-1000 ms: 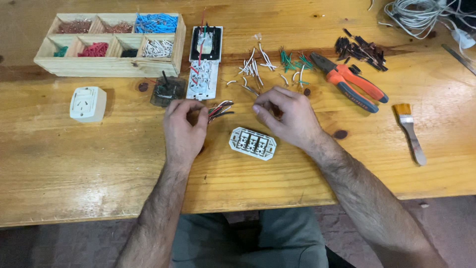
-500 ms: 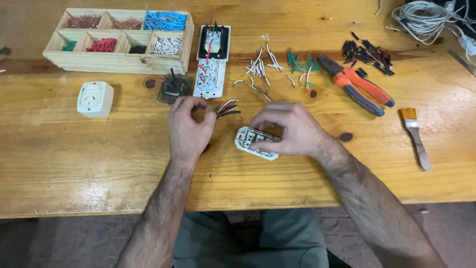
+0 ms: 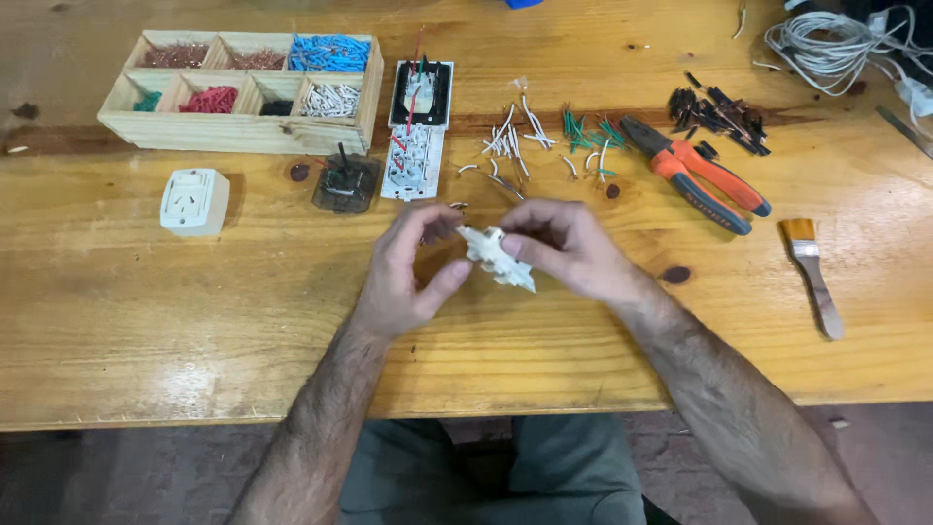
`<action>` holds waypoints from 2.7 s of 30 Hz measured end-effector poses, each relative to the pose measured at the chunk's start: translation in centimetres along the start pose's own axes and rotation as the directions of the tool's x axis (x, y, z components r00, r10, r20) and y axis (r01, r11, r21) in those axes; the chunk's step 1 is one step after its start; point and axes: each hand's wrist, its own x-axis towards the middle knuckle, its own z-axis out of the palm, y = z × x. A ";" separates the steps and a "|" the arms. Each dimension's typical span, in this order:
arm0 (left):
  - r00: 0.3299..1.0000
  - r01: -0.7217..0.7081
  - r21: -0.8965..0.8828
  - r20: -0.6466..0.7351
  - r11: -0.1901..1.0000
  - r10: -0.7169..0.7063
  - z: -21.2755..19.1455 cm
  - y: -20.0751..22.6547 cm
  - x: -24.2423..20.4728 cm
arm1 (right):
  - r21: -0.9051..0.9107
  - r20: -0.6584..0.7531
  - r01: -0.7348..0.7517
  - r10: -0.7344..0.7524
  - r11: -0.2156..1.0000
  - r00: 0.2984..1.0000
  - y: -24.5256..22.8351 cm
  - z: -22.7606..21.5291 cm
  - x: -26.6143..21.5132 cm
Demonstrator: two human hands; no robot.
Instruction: The person uses a screwdriver to tighten screws on the terminals of several electrical components, including a white socket and a dark switch. They handle multiple wires and components on a wooden workbench, securing connections one at a time.
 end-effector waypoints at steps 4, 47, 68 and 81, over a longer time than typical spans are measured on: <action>1.000 -0.004 -0.061 0.017 0.998 0.005 0.1 1.8 0.4 | 0.400 -0.115 -0.077 0.133 0.913 0.984 0.6 0.8 -0.1; 0.480 0.779 -0.169 -0.458 0.603 -0.748 -14.6 2.7 -8.3 | -0.317 0.106 -0.430 0.482 0.845 0.870 -8.7 19.8 13.0; 0.385 0.903 -0.041 -0.365 0.428 -0.847 -19.7 -1.4 -4.4 | -0.418 0.160 -0.442 0.543 0.794 0.824 -8.7 22.5 19.3; 0.768 0.570 0.232 -0.490 0.788 -0.412 -12.3 0.7 -4.8 | -0.400 0.294 -0.003 0.131 0.916 0.947 -2.7 14.4 10.7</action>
